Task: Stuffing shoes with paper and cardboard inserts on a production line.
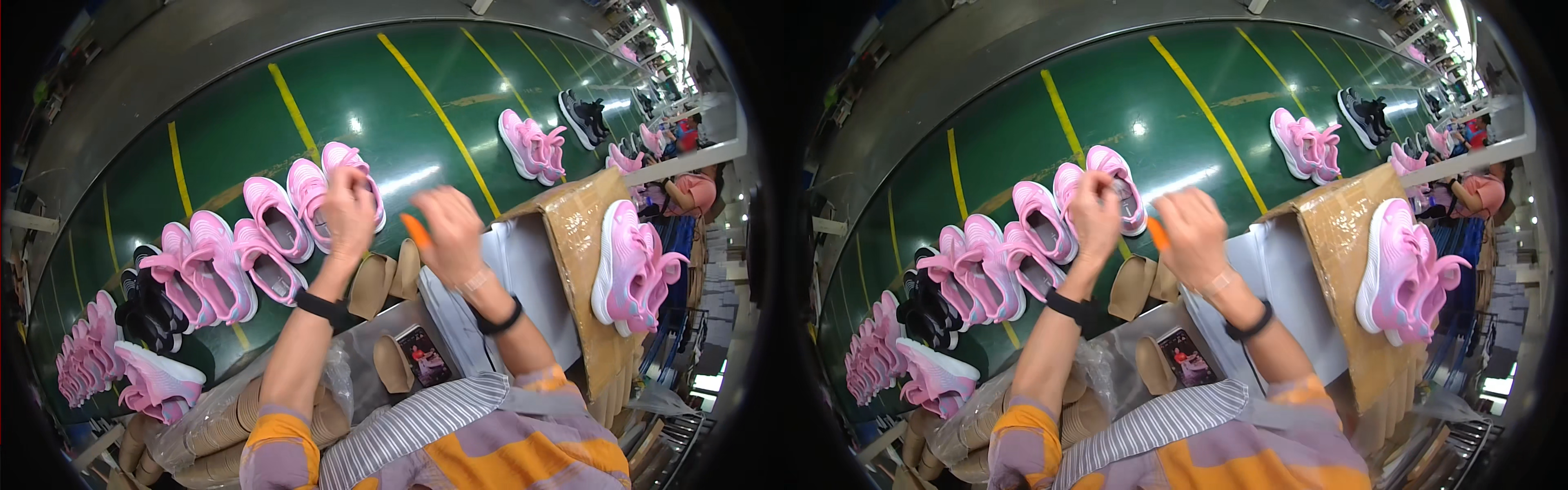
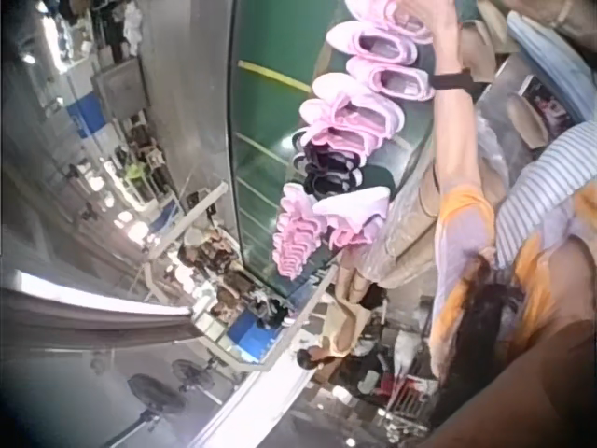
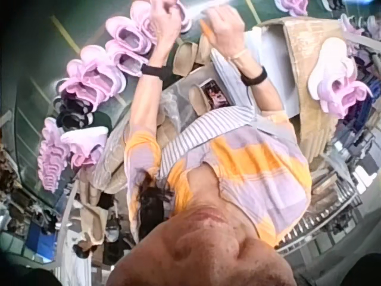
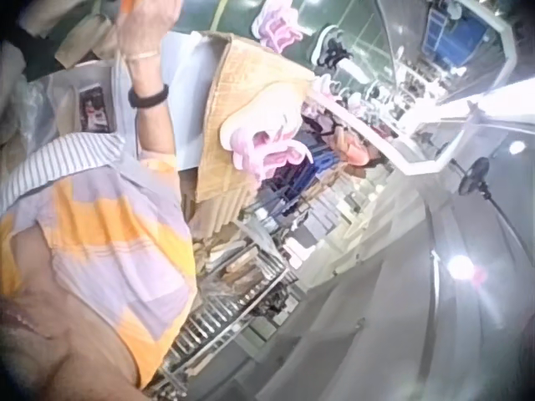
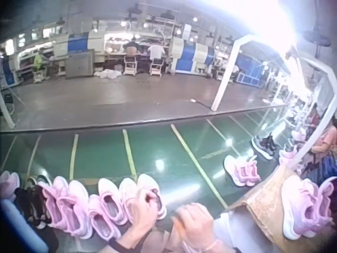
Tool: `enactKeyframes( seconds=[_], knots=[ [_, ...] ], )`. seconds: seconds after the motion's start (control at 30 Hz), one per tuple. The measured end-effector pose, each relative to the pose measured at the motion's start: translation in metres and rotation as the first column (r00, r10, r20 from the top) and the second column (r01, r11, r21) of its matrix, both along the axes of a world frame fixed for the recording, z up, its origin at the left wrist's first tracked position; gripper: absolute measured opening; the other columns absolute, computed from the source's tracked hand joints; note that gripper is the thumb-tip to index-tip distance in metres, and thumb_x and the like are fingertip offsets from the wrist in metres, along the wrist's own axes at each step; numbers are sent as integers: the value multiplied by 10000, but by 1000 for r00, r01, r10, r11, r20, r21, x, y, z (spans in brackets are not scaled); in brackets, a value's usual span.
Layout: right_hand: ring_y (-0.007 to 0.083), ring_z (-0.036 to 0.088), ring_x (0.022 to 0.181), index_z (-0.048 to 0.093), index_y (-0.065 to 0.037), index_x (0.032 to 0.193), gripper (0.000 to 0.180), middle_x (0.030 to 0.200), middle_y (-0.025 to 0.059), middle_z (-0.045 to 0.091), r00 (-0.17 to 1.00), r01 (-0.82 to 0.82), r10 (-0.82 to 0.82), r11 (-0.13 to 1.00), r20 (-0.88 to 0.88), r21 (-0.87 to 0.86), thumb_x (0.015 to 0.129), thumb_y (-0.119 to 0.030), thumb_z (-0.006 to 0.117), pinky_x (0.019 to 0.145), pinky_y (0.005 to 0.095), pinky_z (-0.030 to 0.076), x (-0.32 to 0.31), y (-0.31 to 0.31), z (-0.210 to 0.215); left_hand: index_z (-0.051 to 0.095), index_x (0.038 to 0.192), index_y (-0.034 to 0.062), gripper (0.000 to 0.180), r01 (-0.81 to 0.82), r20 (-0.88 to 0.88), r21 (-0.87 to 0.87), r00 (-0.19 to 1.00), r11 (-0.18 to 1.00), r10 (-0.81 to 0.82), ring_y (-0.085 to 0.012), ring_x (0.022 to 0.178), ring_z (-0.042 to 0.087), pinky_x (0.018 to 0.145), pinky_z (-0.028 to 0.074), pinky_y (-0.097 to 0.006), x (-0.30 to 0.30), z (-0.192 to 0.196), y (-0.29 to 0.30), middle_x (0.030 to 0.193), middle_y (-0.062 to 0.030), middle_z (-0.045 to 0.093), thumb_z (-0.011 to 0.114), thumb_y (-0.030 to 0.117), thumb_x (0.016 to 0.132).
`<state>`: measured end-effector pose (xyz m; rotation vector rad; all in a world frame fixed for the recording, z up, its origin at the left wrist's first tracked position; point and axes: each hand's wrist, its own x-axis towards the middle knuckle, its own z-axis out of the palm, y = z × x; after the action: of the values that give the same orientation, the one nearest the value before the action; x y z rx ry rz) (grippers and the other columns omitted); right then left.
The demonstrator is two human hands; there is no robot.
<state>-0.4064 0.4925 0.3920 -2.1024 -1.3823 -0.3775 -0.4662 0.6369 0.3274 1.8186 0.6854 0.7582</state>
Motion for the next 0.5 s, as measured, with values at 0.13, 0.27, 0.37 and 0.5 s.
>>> enactKeyframes(
  seconds=[0.13, 0.27, 0.37, 0.5],
  knots=[
    [312, 580, 881, 568, -5, 976, 277, 938, 149, 600, 990, 141, -140, 990, 29, -12, 724, -35, 678, 846, 416, 445, -25, -130, 10, 534, 778, 8, 123, 472, -355, 40, 831, 881, -429, -392, 719, 591, 658, 465, -453, -16, -23, -73, 769, -223, 591, 561, 101, 702],
    [365, 434, 1217, 414, -76, 1343, 535, 1302, 194, 483, 866, 423, -488, 832, -109, -360, 857, -183, 612, 1010, 410, 353, -18, -224, -32, 489, 1063, -62, 432, 542, -710, -110, 544, 833, -447, -412, 979, 582, 850, 473, -455, -37, -35, -103, 1026, -282, 587, 598, 205, 741],
    [320, 484, 1187, 503, -61, 1267, 391, 1259, 172, 532, 875, 383, -450, 869, -180, -313, 889, -151, 551, 1009, 372, 360, -6, -246, -56, 444, 1162, -95, 545, 506, -755, -253, 430, 825, -495, -397, 1050, 562, 886, 462, -447, -49, -56, -98, 1126, -298, 554, 587, 257, 772],
    [289, 493, 1184, 542, -38, 1222, 350, 1237, 146, 560, 824, 566, -546, 790, 150, -235, 894, -157, 555, 1001, 365, 366, 12, -267, -99, 437, 1194, -64, 539, 535, -776, -247, 391, 808, -495, -373, 1067, 565, 901, 458, -436, -82, -68, -101, 1113, -276, 577, 620, 212, 768]
  ],
)
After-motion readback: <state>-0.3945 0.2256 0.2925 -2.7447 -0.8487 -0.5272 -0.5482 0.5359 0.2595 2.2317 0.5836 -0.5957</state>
